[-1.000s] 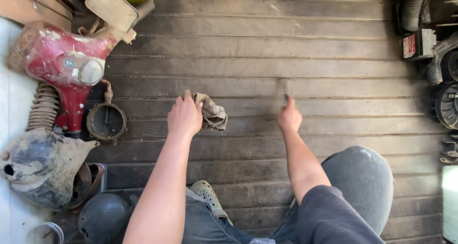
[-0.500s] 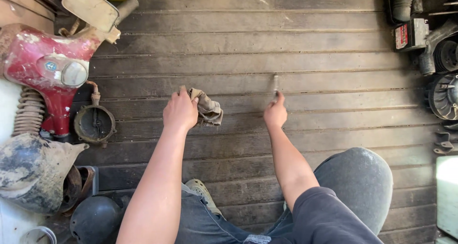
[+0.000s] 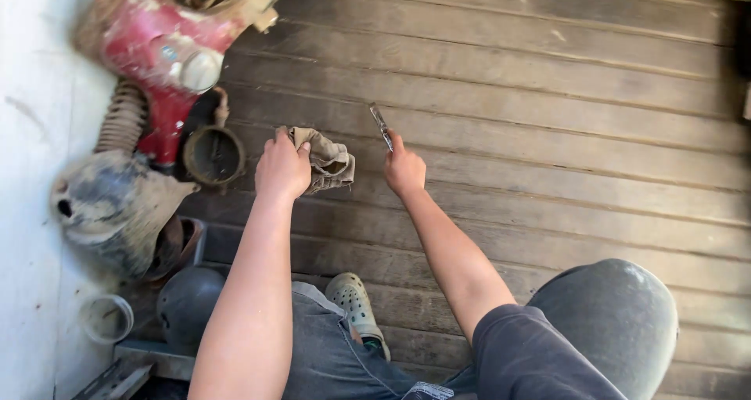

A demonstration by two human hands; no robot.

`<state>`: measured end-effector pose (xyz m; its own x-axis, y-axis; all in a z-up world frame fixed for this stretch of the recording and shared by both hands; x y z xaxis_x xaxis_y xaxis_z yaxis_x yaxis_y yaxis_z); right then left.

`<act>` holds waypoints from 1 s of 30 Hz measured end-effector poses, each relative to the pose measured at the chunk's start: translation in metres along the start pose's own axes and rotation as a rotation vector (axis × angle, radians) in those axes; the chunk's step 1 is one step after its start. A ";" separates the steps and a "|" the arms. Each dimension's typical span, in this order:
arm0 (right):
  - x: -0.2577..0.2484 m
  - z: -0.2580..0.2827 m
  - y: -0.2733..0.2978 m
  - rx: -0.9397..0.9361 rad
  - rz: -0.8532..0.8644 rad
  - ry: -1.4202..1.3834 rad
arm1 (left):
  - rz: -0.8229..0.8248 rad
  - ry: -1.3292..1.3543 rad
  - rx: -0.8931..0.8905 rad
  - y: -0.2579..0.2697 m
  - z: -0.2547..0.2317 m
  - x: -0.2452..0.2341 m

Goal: The person wipes a wooden floor with a cloth and then uses a metal scraper to remove debris from the gaps between floorboards. The person moves across the floor, alternating between wiping and scraping motions.

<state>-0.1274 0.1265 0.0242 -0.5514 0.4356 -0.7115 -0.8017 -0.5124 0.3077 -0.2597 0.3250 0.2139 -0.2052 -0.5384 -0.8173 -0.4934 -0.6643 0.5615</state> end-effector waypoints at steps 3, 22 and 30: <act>0.002 0.004 0.005 0.067 0.058 0.033 | 0.011 -0.009 -0.024 0.003 0.023 -0.003; -0.043 -0.046 0.026 0.281 -0.045 0.054 | 0.103 -0.006 0.079 -0.028 0.009 0.016; -0.099 -0.102 0.038 0.377 -0.171 0.085 | 0.073 -0.042 0.125 -0.012 -0.034 0.014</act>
<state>-0.0800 -0.0117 0.0416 -0.3944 0.4201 -0.8173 -0.9171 -0.1239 0.3789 -0.2277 0.3074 0.2007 -0.2778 -0.5590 -0.7812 -0.5771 -0.5531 0.6009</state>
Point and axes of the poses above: each hand's wrist, its own y-axis away from the middle knuckle, its own x-axis out of the palm, z = x × y, the point moved 5 cm from there along -y, towards the middle knuckle, and after that the axes turned 12 degrees about -y, right-handed, at the moved point
